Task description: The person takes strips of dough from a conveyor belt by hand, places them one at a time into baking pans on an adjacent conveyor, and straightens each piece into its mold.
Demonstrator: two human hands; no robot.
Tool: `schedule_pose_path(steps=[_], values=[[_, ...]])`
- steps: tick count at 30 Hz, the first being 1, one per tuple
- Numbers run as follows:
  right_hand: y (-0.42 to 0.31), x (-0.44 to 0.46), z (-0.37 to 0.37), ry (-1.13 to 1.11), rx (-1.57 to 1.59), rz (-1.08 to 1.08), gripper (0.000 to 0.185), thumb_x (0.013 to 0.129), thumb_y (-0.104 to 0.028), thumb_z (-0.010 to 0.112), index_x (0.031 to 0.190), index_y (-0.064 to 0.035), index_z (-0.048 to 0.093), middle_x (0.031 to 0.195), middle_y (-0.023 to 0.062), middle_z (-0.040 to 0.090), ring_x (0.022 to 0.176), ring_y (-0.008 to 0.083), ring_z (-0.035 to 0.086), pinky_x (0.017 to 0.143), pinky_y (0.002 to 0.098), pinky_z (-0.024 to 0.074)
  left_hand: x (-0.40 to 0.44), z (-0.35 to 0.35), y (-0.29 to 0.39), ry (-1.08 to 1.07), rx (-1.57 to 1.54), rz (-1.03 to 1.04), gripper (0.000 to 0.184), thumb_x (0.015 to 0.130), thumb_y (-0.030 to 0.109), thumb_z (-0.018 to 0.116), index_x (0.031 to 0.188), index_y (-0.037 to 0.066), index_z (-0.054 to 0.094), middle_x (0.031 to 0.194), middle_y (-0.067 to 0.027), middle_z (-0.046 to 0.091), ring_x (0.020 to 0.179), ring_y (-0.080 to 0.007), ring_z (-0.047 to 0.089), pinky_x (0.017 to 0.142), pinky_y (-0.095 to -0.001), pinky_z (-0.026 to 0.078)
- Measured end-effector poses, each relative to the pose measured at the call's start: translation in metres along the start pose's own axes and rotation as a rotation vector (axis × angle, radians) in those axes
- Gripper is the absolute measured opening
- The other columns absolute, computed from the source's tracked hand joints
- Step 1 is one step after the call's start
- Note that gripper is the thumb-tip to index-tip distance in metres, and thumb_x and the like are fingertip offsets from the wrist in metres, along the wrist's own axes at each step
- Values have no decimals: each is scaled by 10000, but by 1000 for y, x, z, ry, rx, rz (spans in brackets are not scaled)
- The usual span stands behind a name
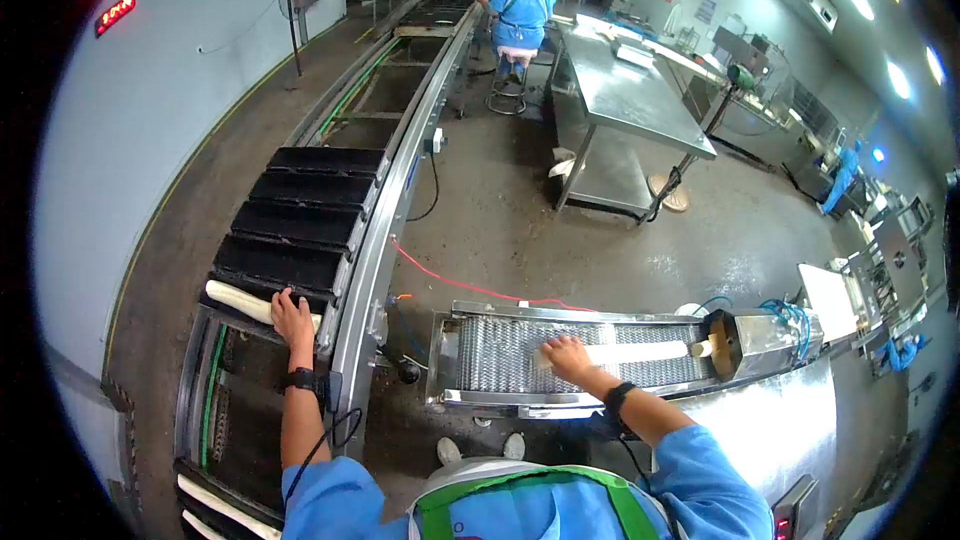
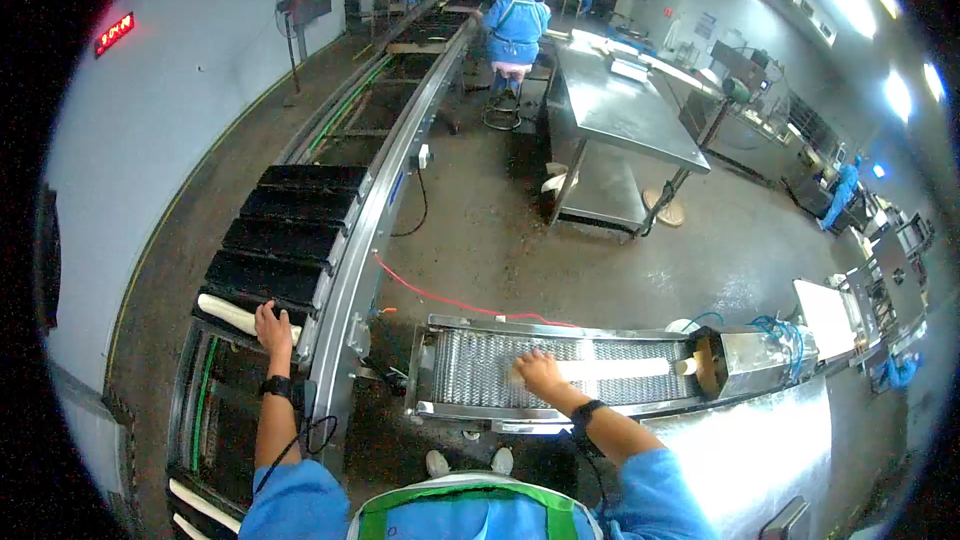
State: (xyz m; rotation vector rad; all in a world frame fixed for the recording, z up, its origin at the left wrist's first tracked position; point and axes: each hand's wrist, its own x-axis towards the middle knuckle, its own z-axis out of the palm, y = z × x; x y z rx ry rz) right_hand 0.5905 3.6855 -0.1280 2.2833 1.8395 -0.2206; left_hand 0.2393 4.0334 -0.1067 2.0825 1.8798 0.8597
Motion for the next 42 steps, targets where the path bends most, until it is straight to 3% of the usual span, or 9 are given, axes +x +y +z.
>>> schedule_pose_path(steps=[6, 9, 13, 17, 26, 30, 34, 36, 42], values=[[12, 46, -18, 18, 291, -62, 400, 593, -175, 600, 973, -88, 507, 827, 156, 553, 771, 297, 549, 665, 399, 429, -26, -25, 8, 117, 116, 119, 283, 741, 206, 503, 998, 89, 506, 1120, -105, 438, 1043, -275, 390, 866, -398, 313], [-5, 37, -149, -24, 452, 161, 401, 601, -107, 626, 973, -24, 501, 794, 168, 565, 671, 263, 563, 556, 335, 441, -39, -34, 3, 271, 40, 185, 235, 695, 176, 519, 909, 80, 540, 1043, -107, 488, 963, -289, 440, 810, -402, 351], [-8, 25, -241, 505, 965, 4, 319, 668, -108, 582, 962, -5, 510, 686, 30, 534, 511, 66, 460, 396, 191, 355, -54, -32, -13, 187, 106, 65, 239, 744, 180, 518, 962, 83, 512, 1112, -91, 436, 1059, -281, 366, 848, -428, 321], [-63, 36, -329, 789, 1367, -136, 428, 678, -147, 539, 1055, 20, 425, 817, 59, 522, 634, 95, 508, 440, 172, 380, -60, -39, -9, 186, 137, 52, 236, 736, 165, 526, 959, 88, 516, 1122, -77, 433, 1061, -266, 364, 862, -415, 316], [-220, 205, -278, 350, 1870, -509, 249, 742, -108, 557, 928, -36, 409, 874, 85, 492, 743, 169, 525, 560, 259, 488, -56, -22, -17, 233, 92, 71, 247, 675, 160, 525, 906, 74, 541, 1065, -80, 465, 1034, -254, 390, 837, -401, 327], [-231, 241, -165, -250, 1161, -277, 420, 743, -152, 576, 1097, -24, 390, 964, 130, 492, 818, 185, 512, 644, 280, 452, -52, -13, -20, 254, 111, 76, 236, 677, 159, 537, 893, 66, 538, 1063, -80, 465, 1031, -257, 392, 833, -397, 332], [-167, 206, -119, -171, 1131, -372, 455, 726, -177, 587, 1131, -63, 415, 1050, 98, 480, 997, 247, 441, 815, 339, 371, -40, -11, -21, 225, 123, 65, 211, 689, 156, 535, 878, 60, 529, 1057, -81, 467, 1030, -259, 395, 837, -405, 333], [-91, 202, -57, 160, 587, -398, 459, 673, -200, 623, 1078, -65, 457, 1045, 144, 473, 966, 288, 460, 807, 337, 381, -37, -8, -19, 236, 89, 93, 223, 690, 157, 536, 896, 70, 525, 1064, -79, 463, 1035, -258, 393, 842, -403, 329], [80, 51, 13, -155, 113, 275, 596, 624, -231, 652, 1156, -145, 397, 1183, 153, 373, 1112, 337, 322, 877, 424, 319, -19, 9, -12, 153, 162, 52, 239, 726, 183, 516, 954, 111, 511, 1114, -59, 436, 1063, -261, 367, 861, -408, 308]])
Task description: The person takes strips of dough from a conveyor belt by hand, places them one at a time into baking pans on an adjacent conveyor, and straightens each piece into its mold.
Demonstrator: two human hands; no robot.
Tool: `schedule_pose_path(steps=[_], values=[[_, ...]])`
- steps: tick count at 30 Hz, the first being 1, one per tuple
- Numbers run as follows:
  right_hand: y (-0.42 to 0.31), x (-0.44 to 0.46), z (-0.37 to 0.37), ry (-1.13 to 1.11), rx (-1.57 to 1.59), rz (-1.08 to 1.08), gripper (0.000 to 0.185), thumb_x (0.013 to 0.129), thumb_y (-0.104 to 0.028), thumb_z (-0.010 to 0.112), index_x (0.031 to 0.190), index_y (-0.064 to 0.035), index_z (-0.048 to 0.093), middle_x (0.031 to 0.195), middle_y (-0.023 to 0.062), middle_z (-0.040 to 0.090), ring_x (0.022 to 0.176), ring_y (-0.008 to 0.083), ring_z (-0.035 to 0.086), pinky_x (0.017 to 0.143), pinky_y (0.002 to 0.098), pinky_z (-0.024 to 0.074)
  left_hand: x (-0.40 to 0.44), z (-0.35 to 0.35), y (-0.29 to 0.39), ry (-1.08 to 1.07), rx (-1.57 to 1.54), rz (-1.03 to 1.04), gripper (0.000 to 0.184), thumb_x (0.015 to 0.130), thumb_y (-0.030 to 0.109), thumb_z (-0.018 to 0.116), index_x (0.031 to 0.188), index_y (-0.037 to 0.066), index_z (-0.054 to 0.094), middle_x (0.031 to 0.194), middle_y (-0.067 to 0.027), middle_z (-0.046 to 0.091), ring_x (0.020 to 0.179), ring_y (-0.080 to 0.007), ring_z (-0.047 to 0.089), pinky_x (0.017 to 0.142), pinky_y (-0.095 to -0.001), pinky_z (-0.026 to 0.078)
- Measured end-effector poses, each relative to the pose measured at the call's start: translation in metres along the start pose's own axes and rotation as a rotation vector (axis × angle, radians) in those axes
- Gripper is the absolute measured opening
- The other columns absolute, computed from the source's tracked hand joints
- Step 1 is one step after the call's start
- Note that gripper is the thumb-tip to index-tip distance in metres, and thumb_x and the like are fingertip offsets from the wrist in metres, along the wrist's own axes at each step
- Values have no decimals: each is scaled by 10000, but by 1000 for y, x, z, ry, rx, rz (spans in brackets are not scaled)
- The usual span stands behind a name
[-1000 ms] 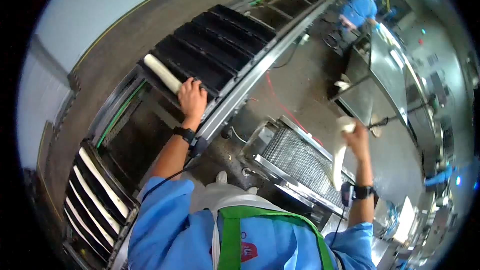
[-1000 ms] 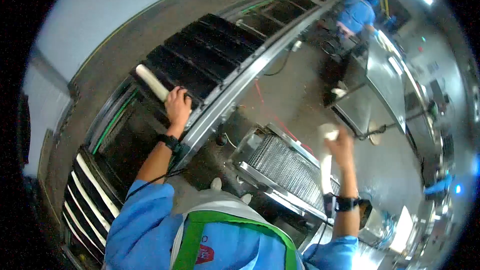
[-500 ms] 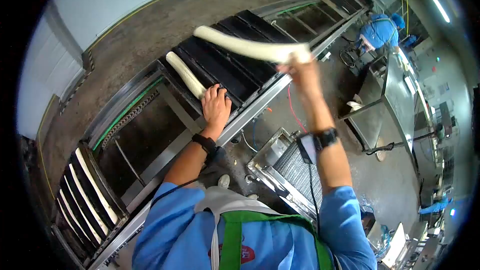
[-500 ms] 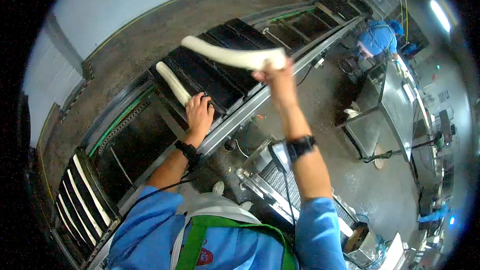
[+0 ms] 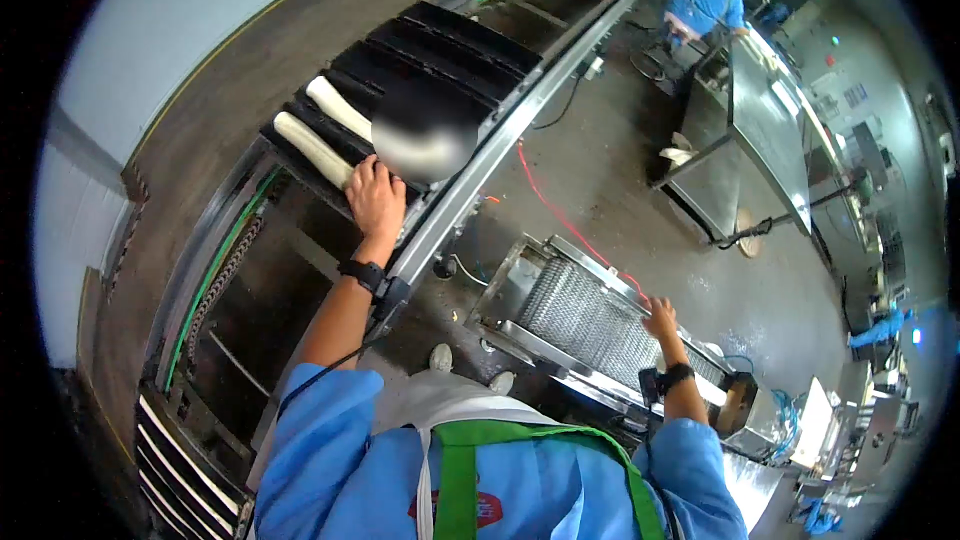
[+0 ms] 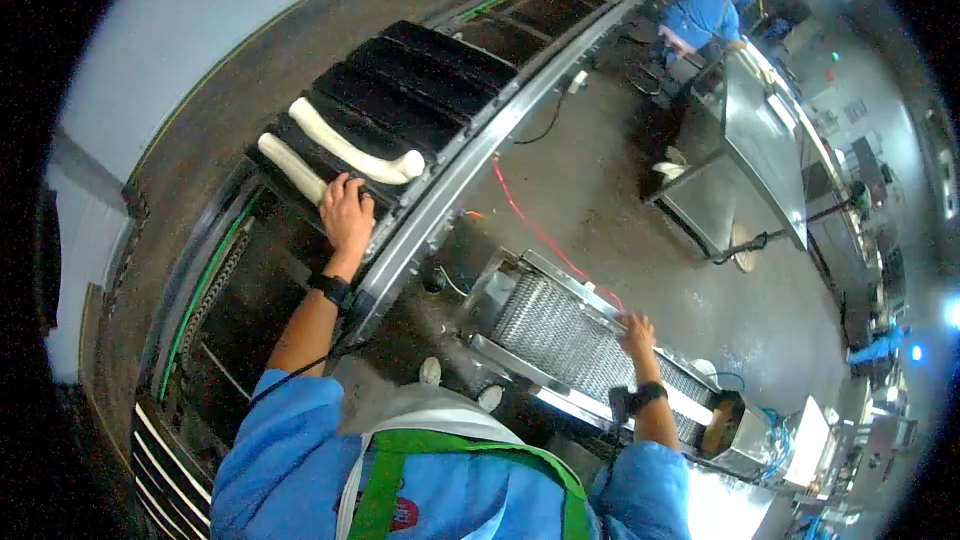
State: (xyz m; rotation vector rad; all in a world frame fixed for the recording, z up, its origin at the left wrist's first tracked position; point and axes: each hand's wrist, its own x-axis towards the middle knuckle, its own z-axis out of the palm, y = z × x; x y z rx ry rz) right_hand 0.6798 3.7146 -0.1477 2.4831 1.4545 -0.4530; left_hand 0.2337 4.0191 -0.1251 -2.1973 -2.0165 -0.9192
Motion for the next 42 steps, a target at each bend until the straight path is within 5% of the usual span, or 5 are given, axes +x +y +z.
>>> schedule_pose_path(steps=[12, 23, 32, 38, 42], values=[[50, -82, 30, 142, 218, 6, 504, 526, -125, 693, 965, -43, 462, 914, 146, 511, 915, 335, 455, 715, 441, 402, 12, 10, 31, 49, 29, 10, 235, 739, 198, 486, 947, 94, 519, 1089, -62, 459, 1057, -243, 380, 844, -394, 322], [-72, -103, -289, 882, 1461, -335, 455, 709, -126, 590, 1084, 27, 382, 896, 101, 492, 796, 173, 509, 651, 243, 432, 8, 0, 34, 57, 0, 0, 222, 758, 195, 475, 948, 85, 510, 1090, -70, 450, 1051, -251, 376, 841, -415, 322], [-277, 19, -328, 306, 1977, -753, 226, 731, -177, 569, 877, -48, 455, 835, 84, 501, 783, 182, 507, 707, 342, 444, -4, -19, 25, 67, -27, -32, 222, 752, 183, 493, 950, 84, 518, 1087, -77, 446, 1057, -264, 366, 851, -413, 313], [-296, 102, -213, -347, 746, -618, 609, 730, -420, 550, 1206, -102, 342, 1174, 79, 401, 1076, 229, 367, 827, 393, 369, -5, -23, 9, 101, -6, -6, 214, 764, 197, 501, 947, 90, 525, 1096, -82, 443, 1048, -275, 375, 824, -425, 339], [-219, 69, -144, -304, 905, -725, 516, 754, -362, 545, 1160, -74, 408, 1120, 91, 462, 1006, 203, 428, 848, 349, 357, -7, -24, 7, 72, 0, -45, 221, 758, 190, 503, 946, 76, 521, 1090, -83, 449, 1052, -270, 375, 846, -424, 320]])
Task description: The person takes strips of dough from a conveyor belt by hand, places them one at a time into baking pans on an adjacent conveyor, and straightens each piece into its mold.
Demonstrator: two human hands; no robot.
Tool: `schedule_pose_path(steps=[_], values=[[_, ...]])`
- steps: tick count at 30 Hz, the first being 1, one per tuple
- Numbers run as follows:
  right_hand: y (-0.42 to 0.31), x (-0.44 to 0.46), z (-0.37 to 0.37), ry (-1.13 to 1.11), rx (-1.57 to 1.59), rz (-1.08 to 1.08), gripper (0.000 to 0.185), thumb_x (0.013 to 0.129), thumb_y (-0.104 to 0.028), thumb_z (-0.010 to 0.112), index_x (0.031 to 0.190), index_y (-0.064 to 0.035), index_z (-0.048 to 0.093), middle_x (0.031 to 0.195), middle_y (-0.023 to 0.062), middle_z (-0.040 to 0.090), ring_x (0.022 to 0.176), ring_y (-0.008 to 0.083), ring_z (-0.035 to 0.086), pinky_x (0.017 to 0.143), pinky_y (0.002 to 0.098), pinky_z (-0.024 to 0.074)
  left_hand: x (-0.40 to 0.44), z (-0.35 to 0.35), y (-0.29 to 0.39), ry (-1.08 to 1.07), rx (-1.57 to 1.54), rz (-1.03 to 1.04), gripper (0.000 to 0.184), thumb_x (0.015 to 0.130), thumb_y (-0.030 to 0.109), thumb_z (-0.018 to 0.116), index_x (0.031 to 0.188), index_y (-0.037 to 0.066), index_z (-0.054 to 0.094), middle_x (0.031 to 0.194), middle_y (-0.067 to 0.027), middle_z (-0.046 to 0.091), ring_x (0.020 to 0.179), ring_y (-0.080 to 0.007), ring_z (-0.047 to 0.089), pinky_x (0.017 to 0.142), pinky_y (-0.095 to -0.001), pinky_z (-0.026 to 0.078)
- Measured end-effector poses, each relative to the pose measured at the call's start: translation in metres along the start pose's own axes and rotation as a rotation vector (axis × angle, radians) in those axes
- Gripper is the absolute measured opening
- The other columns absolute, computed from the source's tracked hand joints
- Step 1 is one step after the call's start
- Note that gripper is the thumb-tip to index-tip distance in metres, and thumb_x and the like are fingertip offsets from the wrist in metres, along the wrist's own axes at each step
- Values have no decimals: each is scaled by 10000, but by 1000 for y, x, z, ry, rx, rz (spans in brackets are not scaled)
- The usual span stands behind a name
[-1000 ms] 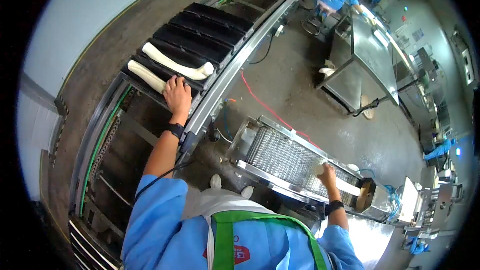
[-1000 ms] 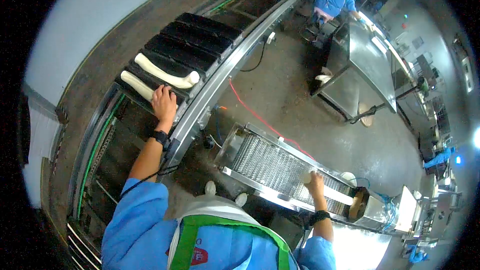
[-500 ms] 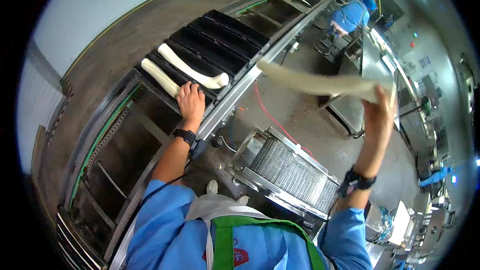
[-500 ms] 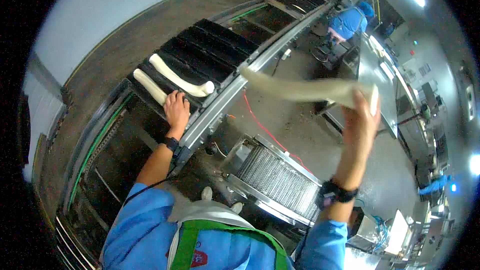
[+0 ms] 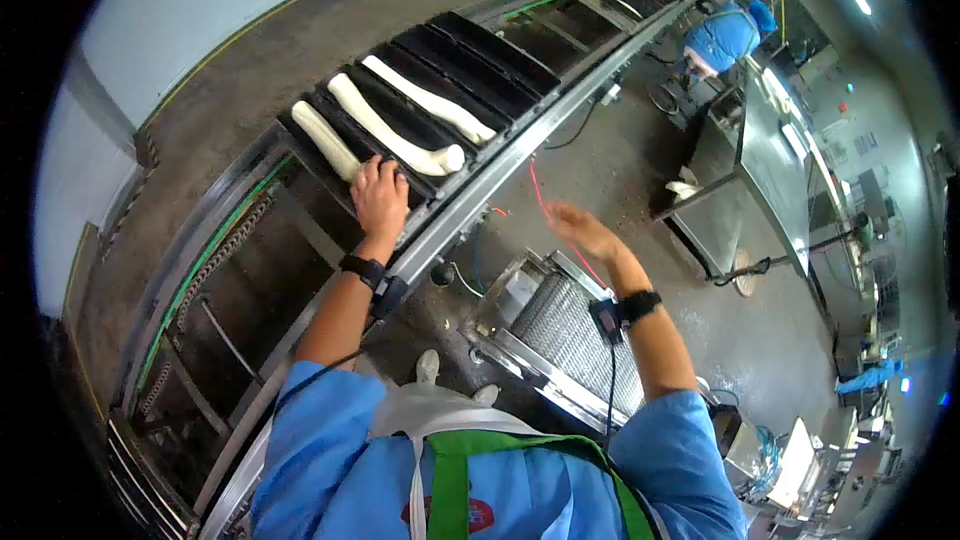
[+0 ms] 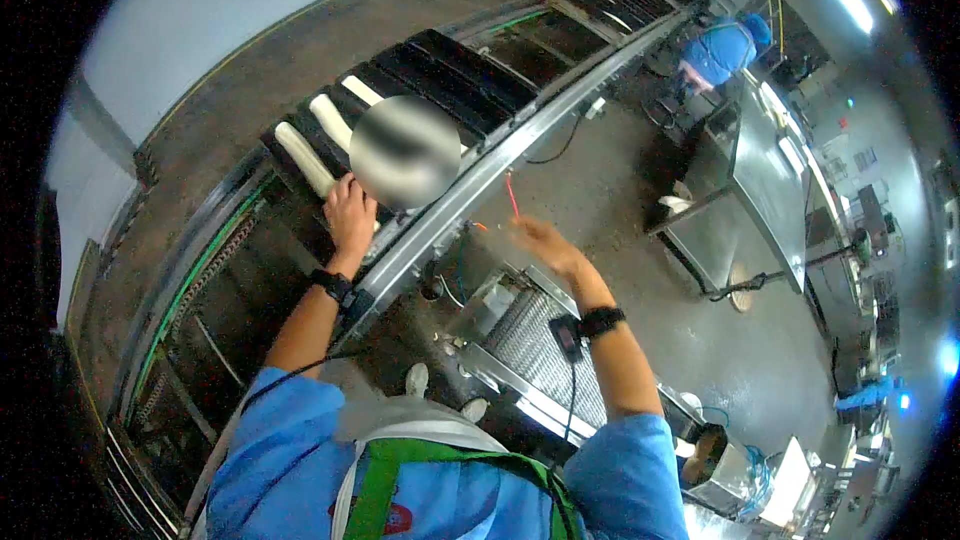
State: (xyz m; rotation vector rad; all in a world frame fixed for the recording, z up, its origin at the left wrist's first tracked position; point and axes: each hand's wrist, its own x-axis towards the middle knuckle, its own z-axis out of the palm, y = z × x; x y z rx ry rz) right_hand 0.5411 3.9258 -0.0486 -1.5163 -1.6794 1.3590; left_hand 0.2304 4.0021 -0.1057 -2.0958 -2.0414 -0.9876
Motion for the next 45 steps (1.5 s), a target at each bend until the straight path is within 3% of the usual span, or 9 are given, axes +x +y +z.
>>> schedule_pose_path(steps=[7, 11, 20, 25, 28, 32, 35, 41, 45], values=[[230, -259, -41, 315, -837, 357, 611, 547, -257, 705, 1090, -123, 458, 1013, 151, 494, 955, 335, 448, 779, 407, 382, -2, 2, -4, -157, 124, -14, 314, 797, 254, 468, 1087, 136, 441, 1192, -67, 370, 1154, -250, 268, 916, -465, 205], [209, -365, -11, 316, -742, 1238, 727, 556, -283, 709, 1191, -245, 357, 1239, 96, 312, 1148, 363, 240, 835, 561, 310, 16, 2, 8, -86, 105, 138, 351, 749, 252, 515, 1070, 116, 469, 1206, -92, 359, 1175, -237, 242, 907, -478, 210], [217, -396, 22, 552, -997, 1158, 410, 687, -177, 590, 1066, -179, 433, 1152, 78, 360, 1132, 290, 285, 794, 541, 362, 28, -3, 9, -573, 395, 362, 315, 685, 226, 608, 975, 155, 508, 946, -47, 549, 1000, -245, 440, 830, -459, 296], [236, -389, -24, 874, -738, 676, 196, 614, -141, 558, 793, -68, 525, 768, 191, 542, 706, 376, 518, 645, 424, 415, 5, -23, -9, -543, 418, 326, 187, 769, 128, 461, 925, 163, 557, 949, -56, 548, 952, -241, 455, 838, -457, 302], [158, -389, -67, 964, -602, 471, 244, 618, -113, 573, 828, -40, 473, 671, 97, 518, 591, 219, 514, 546, 318, 415, -17, -24, -38, -585, 128, 362, 186, 778, 164, 427, 908, 157, 560, 949, -40, 536, 930, -274, 463, 785, -472, 337], [1, -365, -86, 1164, 2, -8, 197, 738, -61, 530, 921, -53, 459, 801, 3, 476, 741, 99, 484, 622, 230, 419, -13, -48, -42, -853, -47, 114, 216, 744, 141, 443, 916, 174, 571, 878, -14, 554, 904, -265, 483, 788, -436, 355], [-105, -318, -67, 1122, 285, -336, 231, 713, -57, 539, 924, -43, 446, 803, 14, 468, 758, 108, 489, 650, 234, 420, -25, -64, -6, -245, -91, 0, 196, 737, 161, 453, 893, 137, 568, 903, -44, 558, 887, -277, 492, 789, -447, 352], [-187, -194, -35, 843, 422, -528, 286, 701, -121, 530, 960, -40, 438, 844, 55, 481, 791, 160, 508, 670, 288, 450, -48, -18, -1, -187, 45, -223, 504, 747, 305, 472, 1167, 58, 347, 1280, -252, 135, 1189, -366, 161, 899, -486, 248], [-206, -73, 15, 607, 630, -550, 209, 756, -142, 503, 934, -51, 444, 880, 73, 496, 818, 183, 512, 689, 324, 453, -60, -48, 12, -195, 146, -283, 478, 756, 327, 450, 1155, 74, 379, 1279, -199, 199, 1170, -396, 181, 900, -533, 232]])
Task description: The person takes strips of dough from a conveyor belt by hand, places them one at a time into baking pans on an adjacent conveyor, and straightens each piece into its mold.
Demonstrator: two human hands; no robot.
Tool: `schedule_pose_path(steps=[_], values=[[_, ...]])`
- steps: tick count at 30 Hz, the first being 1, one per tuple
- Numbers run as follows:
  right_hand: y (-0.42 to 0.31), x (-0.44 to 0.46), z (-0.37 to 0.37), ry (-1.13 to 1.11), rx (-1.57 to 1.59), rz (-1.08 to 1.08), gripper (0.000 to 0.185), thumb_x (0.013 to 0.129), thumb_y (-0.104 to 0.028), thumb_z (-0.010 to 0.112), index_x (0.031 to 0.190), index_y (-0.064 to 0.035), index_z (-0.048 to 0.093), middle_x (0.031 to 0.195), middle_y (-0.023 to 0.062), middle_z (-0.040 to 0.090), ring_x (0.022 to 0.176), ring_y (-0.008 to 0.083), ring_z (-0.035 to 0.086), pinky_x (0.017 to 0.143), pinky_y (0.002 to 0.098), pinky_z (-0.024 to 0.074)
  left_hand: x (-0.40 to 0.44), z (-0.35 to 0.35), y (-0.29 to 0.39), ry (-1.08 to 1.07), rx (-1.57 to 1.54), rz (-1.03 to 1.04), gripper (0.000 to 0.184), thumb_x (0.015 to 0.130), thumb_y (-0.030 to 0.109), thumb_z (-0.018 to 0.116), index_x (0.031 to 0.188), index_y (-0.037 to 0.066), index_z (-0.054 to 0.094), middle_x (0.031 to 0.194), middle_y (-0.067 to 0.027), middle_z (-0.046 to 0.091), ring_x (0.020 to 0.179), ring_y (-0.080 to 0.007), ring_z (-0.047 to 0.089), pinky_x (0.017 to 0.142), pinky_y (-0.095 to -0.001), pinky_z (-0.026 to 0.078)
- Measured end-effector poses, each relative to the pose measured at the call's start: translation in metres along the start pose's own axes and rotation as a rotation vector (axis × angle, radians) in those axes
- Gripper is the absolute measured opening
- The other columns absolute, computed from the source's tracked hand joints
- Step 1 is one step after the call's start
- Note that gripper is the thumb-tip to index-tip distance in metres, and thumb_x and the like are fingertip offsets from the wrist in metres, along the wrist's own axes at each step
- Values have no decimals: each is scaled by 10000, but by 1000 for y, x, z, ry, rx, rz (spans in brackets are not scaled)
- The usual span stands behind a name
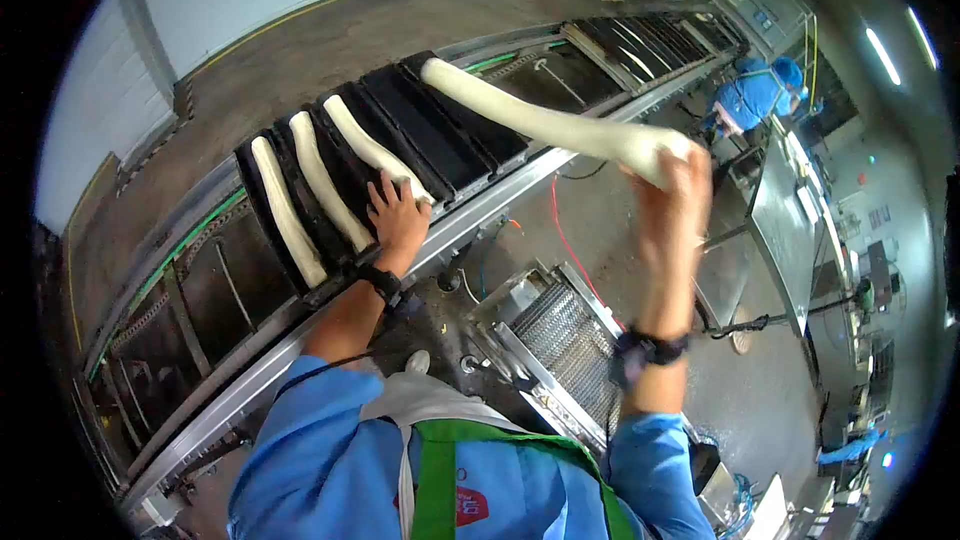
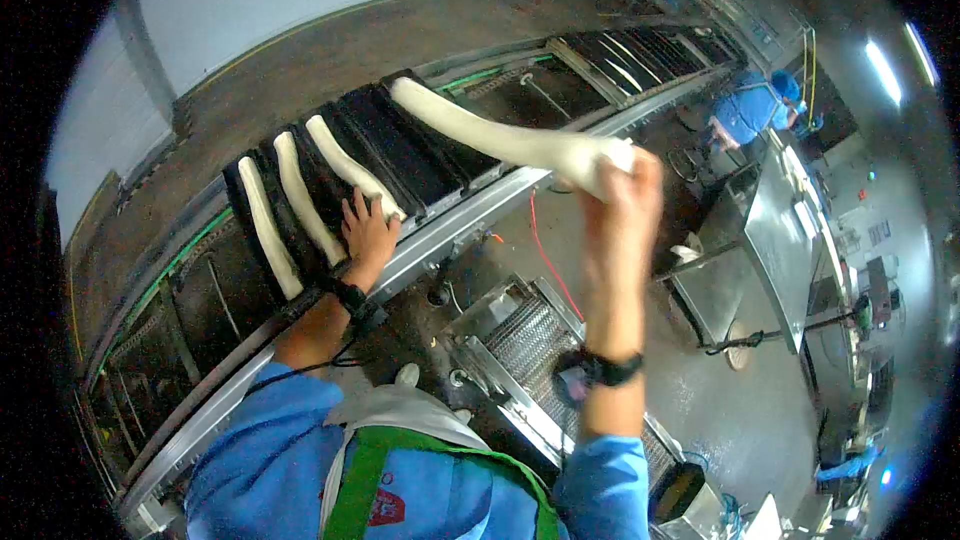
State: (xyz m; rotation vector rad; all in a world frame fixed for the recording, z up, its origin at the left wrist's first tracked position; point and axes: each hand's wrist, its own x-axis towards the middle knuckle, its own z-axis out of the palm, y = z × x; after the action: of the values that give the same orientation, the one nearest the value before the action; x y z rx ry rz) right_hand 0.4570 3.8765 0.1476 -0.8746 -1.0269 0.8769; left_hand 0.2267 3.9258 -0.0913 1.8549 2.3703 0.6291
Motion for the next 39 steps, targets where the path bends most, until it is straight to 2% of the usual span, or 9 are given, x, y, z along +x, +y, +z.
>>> schedule_pose_path(steps=[8, 12, 16, 17, 23, 30, 35, 37, 39], values=[[195, -29, -20, -917, -935, 237, 449, 743, -207, 562, 1140, -55, 415, 1210, 122, 352, 1121, 234, 325, 929, 329, 263, -6, -15, -19, 1, 45, 10, 429, 772, 410, 414, 1134, 183, 447, 1286, -95, 245, 1177, -262, 245, 882, -592, 198], [206, -72, -150, -783, -940, 333, 368, 718, -215, 577, 1057, -95, 500, 1038, 140, 492, 998, 301, 432, 847, 367, 328, -10, -21, -22, -61, 41, 39, 376, 776, 428, 415, 1049, 195, 527, 1264, -90, 292, 1164, -268, 267, 880, -597, 194], [194, -166, -323, -406, -1584, 322, 473, 621, -242, 642, 1048, -105, 494, 1007, 152, 492, 999, 319, 423, 836, 393, 346, -10, -19, -21, -64, 25, 45, 345, 777, 419, 428, 988, 180, 560, 1234, -96, 331, 1150, -274, 282, 869, -608, 195], [163, -180, -332, -342, -1567, 662, 501, 597, -199, 657, 1054, -104, 475, 1003, 147, 486, 1005, 315, 417, 841, 394, 350, -9, -18, -20, -60, 26, 43, 338, 780, 415, 426, 978, 175, 559, 1224, -100, 340, 1144, -278, 288, 866, -612, 193], [89, -331, -437, 99, -1896, 1237, 686, 596, -225, 679, 1192, -238, 341, 1251, 70, 309, 1169, 324, 243, 897, 529, 263, -9, -20, -8, -78, 32, 73, 283, 793, 368, 419, 875, 124, 539, 1189, -110, 375, 1125, -286, 307, 839, -627, 212], [69, -419, -468, 280, -2005, 1111, 354, 778, -248, 440, 1127, -196, 413, 1253, 133, 278, 1166, 345, 225, 819, 595, 286, -10, -9, -6, 2, 54, 105, 263, 800, 362, 419, 865, 131, 527, 1165, -72, 393, 1121, -270, 312, 837, -627, 231], [82, -407, -487, 289, -2097, 885, 313, 762, -250, 456, 1057, -146, 455, 1189, 131, 378, 1104, 361, 324, 792, 506, 360, -13, -8, -14, -3, 30, 119, 225, 794, 335, 440, 879, 146, 529, 1152, -59, 398, 1125, -264, 305, 839, -625, 230], [84, -377, -504, 179, -2052, 1031, 283, 687, -244, 525, 922, -87, 515, 1032, 132, 512, 957, 334, 479, 750, 433, 409, -13, -5, -20, 30, -9, 107, 192, 790, 312, 452, 867, 154, 528, 1153, -49, 397, 1124, -268, 300, 862, -611, 201], [61, -360, -521, 234, -1935, 553, 188, 607, -173, 532, 735, -37, 554, 771, 188, 554, 645, 290, 573, 567, 389, 460, -16, -6, -27, 91, -13, 93, 185, 784, 298, 462, 878, 155, 531, 1154, -50, 396, 1123, -269, 297, 874, -592, 185]])
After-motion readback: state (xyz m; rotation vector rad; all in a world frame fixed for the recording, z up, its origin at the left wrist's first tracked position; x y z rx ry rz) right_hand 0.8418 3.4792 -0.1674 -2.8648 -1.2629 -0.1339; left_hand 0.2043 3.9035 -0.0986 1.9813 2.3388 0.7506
